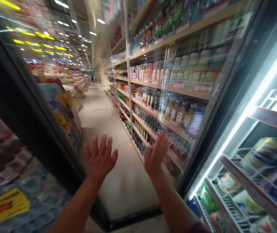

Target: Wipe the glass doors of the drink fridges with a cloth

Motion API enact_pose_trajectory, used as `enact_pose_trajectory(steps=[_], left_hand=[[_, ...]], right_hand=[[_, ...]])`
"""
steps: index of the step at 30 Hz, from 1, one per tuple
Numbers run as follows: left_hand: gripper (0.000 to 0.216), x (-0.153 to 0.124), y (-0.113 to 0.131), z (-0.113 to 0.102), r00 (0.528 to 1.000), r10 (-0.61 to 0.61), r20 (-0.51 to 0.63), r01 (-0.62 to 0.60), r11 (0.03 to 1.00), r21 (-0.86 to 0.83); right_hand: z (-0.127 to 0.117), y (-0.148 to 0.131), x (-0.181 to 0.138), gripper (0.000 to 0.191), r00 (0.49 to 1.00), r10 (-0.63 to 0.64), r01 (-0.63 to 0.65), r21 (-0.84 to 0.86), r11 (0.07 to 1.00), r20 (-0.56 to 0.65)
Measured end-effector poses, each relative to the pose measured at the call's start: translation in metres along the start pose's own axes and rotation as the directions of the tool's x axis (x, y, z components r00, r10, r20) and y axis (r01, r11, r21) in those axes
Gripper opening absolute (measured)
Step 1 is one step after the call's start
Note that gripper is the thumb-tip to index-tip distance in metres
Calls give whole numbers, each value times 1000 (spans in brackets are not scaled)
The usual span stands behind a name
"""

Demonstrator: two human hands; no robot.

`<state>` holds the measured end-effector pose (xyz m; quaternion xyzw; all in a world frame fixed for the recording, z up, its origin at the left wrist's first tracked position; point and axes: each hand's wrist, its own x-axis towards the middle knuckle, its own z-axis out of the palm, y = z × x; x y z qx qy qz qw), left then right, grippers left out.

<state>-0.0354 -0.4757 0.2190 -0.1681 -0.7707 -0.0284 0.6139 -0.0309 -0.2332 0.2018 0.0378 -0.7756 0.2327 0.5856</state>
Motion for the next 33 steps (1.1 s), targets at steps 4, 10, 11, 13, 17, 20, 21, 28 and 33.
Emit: enact_pose_trajectory(steps=[4,10,11,13,17,20,21,28,33], left_hand=[[54,-2,-1,4,994,-79,74,77,997,22],[52,2,1,4,999,-18,49,15,997,75],[51,2,2,3,998,-18,53,14,997,82],[51,3,3,1,997,-32,74,25,995,93],[55,8,7,-5,999,9,42,-13,997,77],[68,14,11,-10,999,52,-17,-51,996,71],[71,16,12,-11,998,56,-31,-54,996,72],[73,17,17,-18,998,48,-36,-45,995,87],[72,16,18,-21,998,49,-39,-45,994,103]], right_hand=[[-9,-29,12,73,971,-169,157,82,984,166],[-19,-32,59,74,986,-99,79,148,986,135],[-17,-35,50,75,980,-127,106,135,985,156],[-12,-41,24,76,942,-241,213,137,967,233],[-8,-41,3,74,837,-453,409,199,890,306],[-12,-35,34,70,916,-353,331,139,933,189],[-12,-36,45,69,944,-304,290,118,950,130],[-4,-65,23,67,911,-397,383,122,916,115],[-8,-56,42,74,946,-307,324,252,912,-105]])
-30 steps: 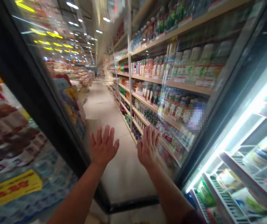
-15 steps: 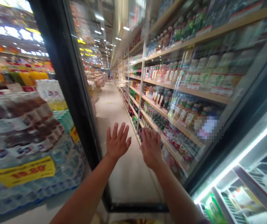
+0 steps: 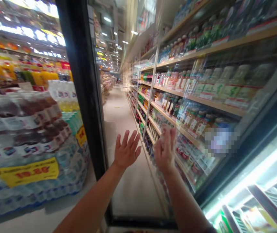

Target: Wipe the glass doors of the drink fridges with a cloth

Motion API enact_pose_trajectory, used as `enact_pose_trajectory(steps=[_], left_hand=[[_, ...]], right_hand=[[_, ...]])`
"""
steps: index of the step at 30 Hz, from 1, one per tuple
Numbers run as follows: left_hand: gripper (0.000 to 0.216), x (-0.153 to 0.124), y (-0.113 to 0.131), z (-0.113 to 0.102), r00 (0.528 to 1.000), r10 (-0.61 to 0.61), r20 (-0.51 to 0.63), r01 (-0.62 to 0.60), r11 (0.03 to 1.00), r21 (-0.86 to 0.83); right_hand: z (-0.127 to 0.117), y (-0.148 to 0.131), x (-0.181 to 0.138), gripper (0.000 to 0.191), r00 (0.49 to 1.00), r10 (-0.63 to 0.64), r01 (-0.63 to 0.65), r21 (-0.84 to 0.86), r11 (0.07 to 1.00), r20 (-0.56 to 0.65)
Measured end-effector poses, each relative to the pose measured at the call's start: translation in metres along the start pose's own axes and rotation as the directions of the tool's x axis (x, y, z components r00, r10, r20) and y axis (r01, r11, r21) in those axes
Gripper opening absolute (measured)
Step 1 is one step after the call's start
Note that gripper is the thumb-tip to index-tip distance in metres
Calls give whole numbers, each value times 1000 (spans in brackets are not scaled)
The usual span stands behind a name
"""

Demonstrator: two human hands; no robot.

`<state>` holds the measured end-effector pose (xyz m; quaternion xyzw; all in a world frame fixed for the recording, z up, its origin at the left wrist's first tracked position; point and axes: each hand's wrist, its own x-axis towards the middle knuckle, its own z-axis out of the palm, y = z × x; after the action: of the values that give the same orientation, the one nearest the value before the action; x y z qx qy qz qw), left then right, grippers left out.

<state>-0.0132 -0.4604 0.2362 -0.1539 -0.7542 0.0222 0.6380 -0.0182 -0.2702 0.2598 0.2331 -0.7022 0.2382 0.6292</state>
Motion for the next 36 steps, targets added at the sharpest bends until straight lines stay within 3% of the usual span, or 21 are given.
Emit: enact_pose_trajectory(steps=[2,4,7,9,11,17,19,22,24,28,30,33,36], left_hand=[[70,0,1,-1,1000,-7,1,7,1000,5],[68,0,1,-3,1000,-9,1,9,1000,8],[68,0,3,-6,1000,-7,1,7,1000,11],[68,1,3,-8,1000,-7,1,7,1000,14],[68,1,4,-8,1000,-6,0,6,1000,14],[70,0,4,-8,1000,-5,-1,5,1000,15],[73,-1,2,-8,1000,11,0,-11,1000,13],[78,-3,-3,-6,1000,25,-13,-25,1000,-11],[79,-3,-5,-4,1000,17,-22,-18,998,-53],[80,-6,-5,-1,1000,-24,5,25,985,-170],[78,-8,-2,-4,999,-47,26,51,977,-208],[73,-7,-1,-14,999,-47,15,49,982,-183],[68,6,-2,-28,999,-24,-33,18,987,-159]], right_hand=[[-3,12,13,77,963,162,-161,24,987,-216],[-4,16,13,71,939,187,-185,33,982,-288],[-1,6,-11,61,994,-18,16,-15,1000,-109],[-2,0,-29,62,987,-140,146,-71,987,77],[-5,1,-36,64,974,-150,177,-152,973,170],[-14,20,-8,70,989,143,-127,-328,936,25],[-12,12,-12,72,990,123,-98,-309,946,63],[-9,0,-22,72,975,8,50,-253,966,223],[-10,1,-16,72,968,7,59,-254,966,252],[-18,16,21,67,978,202,-174,-335,926,52],[-17,12,30,64,977,214,-205,-340,918,-13],[-7,-9,18,59,998,14,5,-291,957,62],[-1,-23,4,55,955,-219,256,-181,950,202]])
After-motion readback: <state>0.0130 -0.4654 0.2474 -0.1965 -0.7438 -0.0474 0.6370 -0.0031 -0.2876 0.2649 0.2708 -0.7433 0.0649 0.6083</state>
